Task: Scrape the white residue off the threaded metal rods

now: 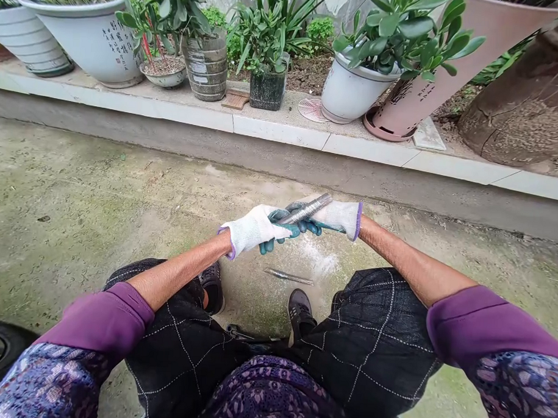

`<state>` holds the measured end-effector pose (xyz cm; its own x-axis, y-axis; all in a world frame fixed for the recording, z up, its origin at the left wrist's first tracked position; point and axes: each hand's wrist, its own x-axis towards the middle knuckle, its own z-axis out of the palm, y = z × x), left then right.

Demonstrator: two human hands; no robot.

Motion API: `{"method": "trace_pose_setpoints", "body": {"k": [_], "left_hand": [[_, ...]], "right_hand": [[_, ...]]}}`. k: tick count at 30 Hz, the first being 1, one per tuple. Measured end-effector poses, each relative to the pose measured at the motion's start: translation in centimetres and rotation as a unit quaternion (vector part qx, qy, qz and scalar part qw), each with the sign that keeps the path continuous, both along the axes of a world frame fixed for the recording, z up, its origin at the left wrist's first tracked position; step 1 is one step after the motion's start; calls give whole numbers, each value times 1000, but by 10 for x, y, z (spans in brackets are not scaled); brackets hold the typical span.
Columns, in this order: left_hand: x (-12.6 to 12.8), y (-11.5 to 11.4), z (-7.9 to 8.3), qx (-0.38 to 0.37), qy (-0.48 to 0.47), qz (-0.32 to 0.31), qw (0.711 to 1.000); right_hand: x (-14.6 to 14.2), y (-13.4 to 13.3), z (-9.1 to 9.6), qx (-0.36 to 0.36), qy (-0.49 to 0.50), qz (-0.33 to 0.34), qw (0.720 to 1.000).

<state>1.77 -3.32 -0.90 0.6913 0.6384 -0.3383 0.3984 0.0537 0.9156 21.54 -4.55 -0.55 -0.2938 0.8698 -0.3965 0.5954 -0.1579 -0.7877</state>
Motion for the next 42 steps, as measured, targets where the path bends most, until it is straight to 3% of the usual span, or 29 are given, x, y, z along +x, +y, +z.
{"method": "trace_pose_setpoints", "body": {"k": [4,9,15,20,24,27,29,32,34,36,38,40,42], "left_hand": [[2,-1,0,19,18,2,1000],[2,-3,2,-28,-51,-12,998],[6,-6,6,-161,-96,-28,982],[3,-16,5,-323,-118,-117,932],[0,-19,0,-342,-132,-170,915],[0,-15,1,-296,-123,-129,939],[1,-9,5,-233,-91,-62,966],[-3,5,12,-67,19,42,997],[-6,19,13,72,115,29,990],[-10,34,9,214,228,-3,950],[-12,48,3,320,343,-59,881],[-13,56,-1,369,416,-104,825],[-12,58,-3,387,448,-148,793]], "right_hand": [[0,2,2,-30,-6,39,999],[3,3,6,-16,-4,63,998],[6,1,4,14,18,55,998],[7,1,1,52,34,54,997],[4,-1,3,52,54,52,996],[-1,1,3,48,44,54,996],[-6,4,2,37,19,43,998],[-12,6,-2,47,-37,17,998],[-15,4,-3,94,-90,28,991],[-16,-1,-2,143,-133,59,979],[-17,-6,3,162,-149,87,971],[-17,-9,10,164,-158,89,970],[-15,-7,18,182,-172,74,965]]}}
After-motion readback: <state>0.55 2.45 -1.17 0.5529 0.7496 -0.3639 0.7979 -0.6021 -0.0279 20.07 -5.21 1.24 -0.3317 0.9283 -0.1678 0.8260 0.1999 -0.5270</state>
